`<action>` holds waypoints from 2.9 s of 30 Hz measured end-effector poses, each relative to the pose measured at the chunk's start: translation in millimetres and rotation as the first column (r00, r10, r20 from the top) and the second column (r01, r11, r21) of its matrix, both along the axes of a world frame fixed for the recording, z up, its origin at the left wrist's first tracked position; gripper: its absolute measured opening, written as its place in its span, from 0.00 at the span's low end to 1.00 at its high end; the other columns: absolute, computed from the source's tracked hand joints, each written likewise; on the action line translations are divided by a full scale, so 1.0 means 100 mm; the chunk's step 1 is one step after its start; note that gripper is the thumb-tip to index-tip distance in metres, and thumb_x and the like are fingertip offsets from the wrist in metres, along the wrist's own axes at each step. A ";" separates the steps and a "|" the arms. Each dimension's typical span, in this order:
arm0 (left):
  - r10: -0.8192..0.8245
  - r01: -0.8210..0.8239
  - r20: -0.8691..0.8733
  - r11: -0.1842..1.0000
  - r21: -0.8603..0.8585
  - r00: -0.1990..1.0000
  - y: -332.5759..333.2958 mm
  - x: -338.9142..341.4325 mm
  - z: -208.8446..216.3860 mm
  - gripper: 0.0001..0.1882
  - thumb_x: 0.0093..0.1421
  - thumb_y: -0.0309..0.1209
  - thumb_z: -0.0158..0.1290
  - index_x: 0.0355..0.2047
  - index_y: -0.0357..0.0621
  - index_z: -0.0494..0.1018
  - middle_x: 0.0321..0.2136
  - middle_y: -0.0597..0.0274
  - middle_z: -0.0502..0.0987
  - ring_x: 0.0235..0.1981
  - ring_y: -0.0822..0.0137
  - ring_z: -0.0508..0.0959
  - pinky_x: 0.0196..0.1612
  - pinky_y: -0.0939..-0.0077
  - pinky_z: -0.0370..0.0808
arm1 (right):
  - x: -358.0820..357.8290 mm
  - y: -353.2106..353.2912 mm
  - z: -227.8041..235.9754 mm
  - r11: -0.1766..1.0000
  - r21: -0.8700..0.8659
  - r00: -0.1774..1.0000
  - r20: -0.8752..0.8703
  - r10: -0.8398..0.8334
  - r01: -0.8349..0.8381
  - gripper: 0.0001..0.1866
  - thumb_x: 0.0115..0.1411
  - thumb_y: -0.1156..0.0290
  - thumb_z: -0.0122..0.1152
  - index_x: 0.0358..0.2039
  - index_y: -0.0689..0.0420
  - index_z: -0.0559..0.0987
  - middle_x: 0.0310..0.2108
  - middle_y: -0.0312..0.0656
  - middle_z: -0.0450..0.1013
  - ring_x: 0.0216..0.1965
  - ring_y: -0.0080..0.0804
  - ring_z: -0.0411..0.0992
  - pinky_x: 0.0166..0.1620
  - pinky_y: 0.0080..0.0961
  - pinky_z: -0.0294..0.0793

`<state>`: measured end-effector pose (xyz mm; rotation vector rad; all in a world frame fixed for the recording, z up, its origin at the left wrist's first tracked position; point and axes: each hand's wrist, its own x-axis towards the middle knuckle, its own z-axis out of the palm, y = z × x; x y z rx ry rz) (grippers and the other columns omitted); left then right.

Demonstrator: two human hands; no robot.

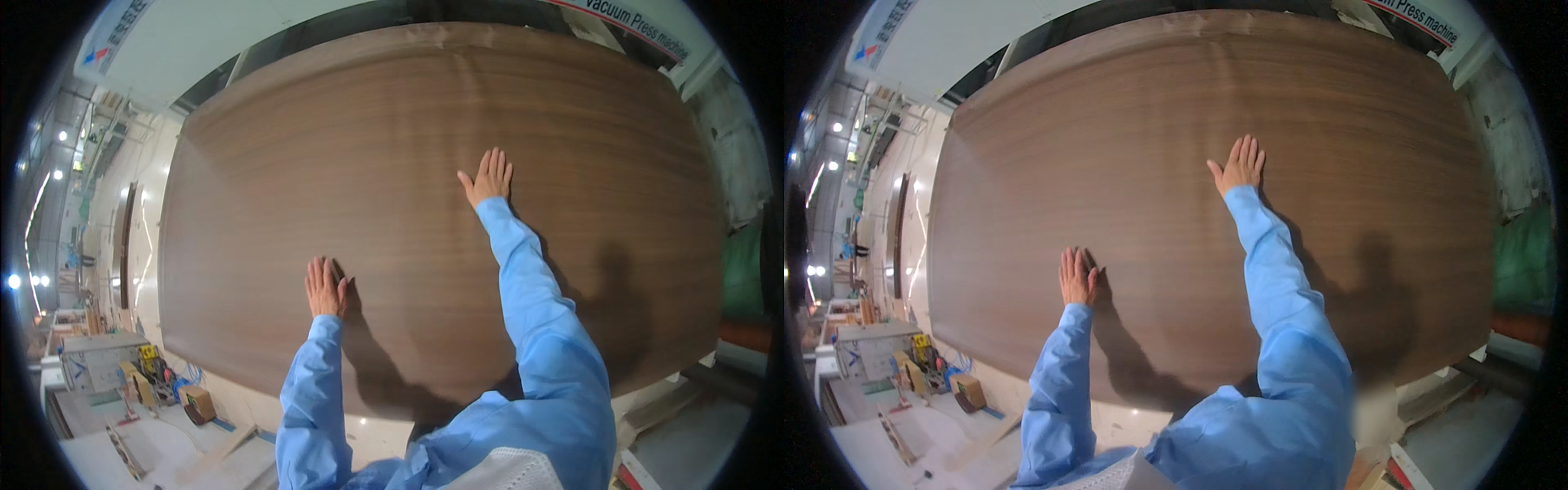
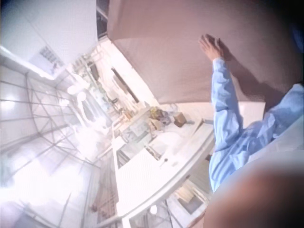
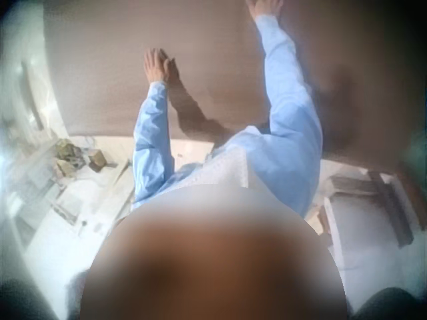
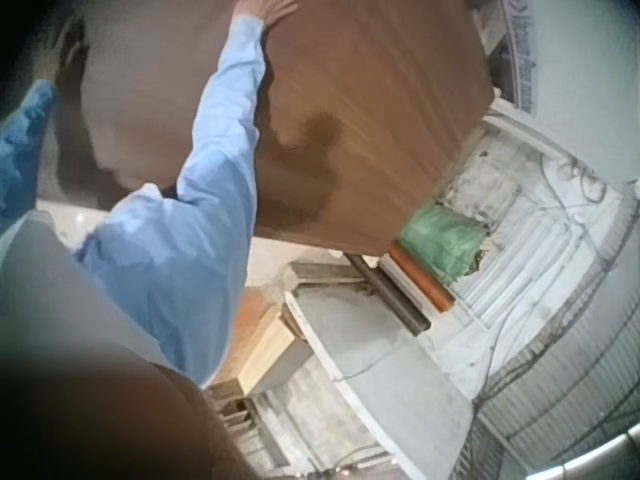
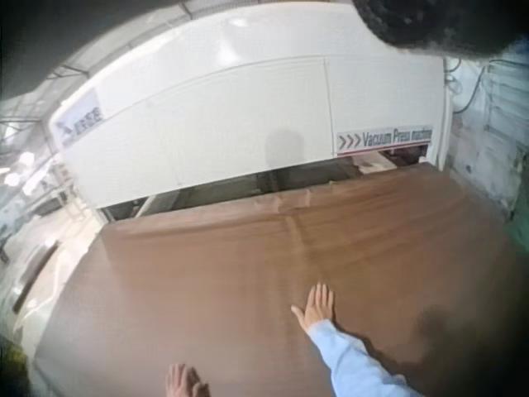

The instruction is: The person operates a vacuum press machine by loading a large wooden panel, smoothing and aligning it on the press surface, and securing it with clamps. They repeatedly adjust the panel's position and inspect the edges to ensure proper placement.

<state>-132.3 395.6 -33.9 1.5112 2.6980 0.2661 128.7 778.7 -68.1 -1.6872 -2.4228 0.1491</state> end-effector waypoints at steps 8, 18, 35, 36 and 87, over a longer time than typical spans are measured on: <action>0.089 -0.086 0.016 0.989 -0.119 0.996 0.34 -0.74 -0.05 0.37 0.67 0.48 0.42 0.71 0.45 0.48 0.72 0.50 0.44 0.73 0.49 0.41 0.71 0.47 0.36 | -1.92 1.51 0.19 0.795 -0.035 0.796 -0.009 0.605 -0.605 0.45 0.66 0.36 0.40 0.68 0.64 0.56 0.71 0.51 0.48 0.73 0.45 0.43 0.72 0.47 0.43; 0.065 -0.063 0.009 0.989 -0.132 0.998 0.44 -0.72 0.03 0.38 0.69 0.53 0.32 0.70 0.36 0.48 0.71 0.42 0.46 0.73 0.45 0.44 0.71 0.46 0.35 | 0.27 3.56 0.38 0.937 0.061 0.927 0.138 -0.348 0.343 0.36 0.67 0.40 0.44 0.64 0.54 0.66 0.64 0.45 0.62 0.66 0.43 0.58 0.65 0.50 0.57; 0.068 -0.069 -0.014 0.992 -0.106 0.998 0.44 -0.73 0.02 0.38 0.66 0.48 0.41 0.70 0.41 0.49 0.72 0.47 0.46 0.73 0.49 0.43 0.72 0.49 0.35 | -2.52 0.33 0.22 0.573 0.105 0.574 -0.023 0.819 -0.813 0.43 0.67 0.37 0.37 0.69 0.60 0.56 0.72 0.48 0.47 0.74 0.44 0.41 0.72 0.49 0.39; 0.073 -0.073 -0.008 0.992 -0.104 0.997 0.44 -0.73 0.01 0.38 0.65 0.46 0.43 0.71 0.42 0.49 0.72 0.47 0.46 0.73 0.50 0.43 0.72 0.49 0.34 | -2.31 0.19 0.23 0.539 0.025 0.538 -0.034 0.842 -0.842 0.42 0.66 0.38 0.41 0.69 0.59 0.56 0.72 0.48 0.48 0.74 0.44 0.41 0.72 0.49 0.40; 0.294 -0.705 0.650 -0.422 -0.570 -0.701 -11.41 -3.39 -0.71 0.20 0.61 0.50 0.50 0.25 0.46 0.74 0.19 0.61 0.74 0.17 0.63 0.71 0.19 0.62 0.67 | -8.88 -7.08 0.10 0.953 -0.064 0.949 0.092 0.302 -0.297 0.42 0.69 0.41 0.38 0.70 0.64 0.52 0.72 0.53 0.45 0.74 0.48 0.40 0.72 0.47 0.38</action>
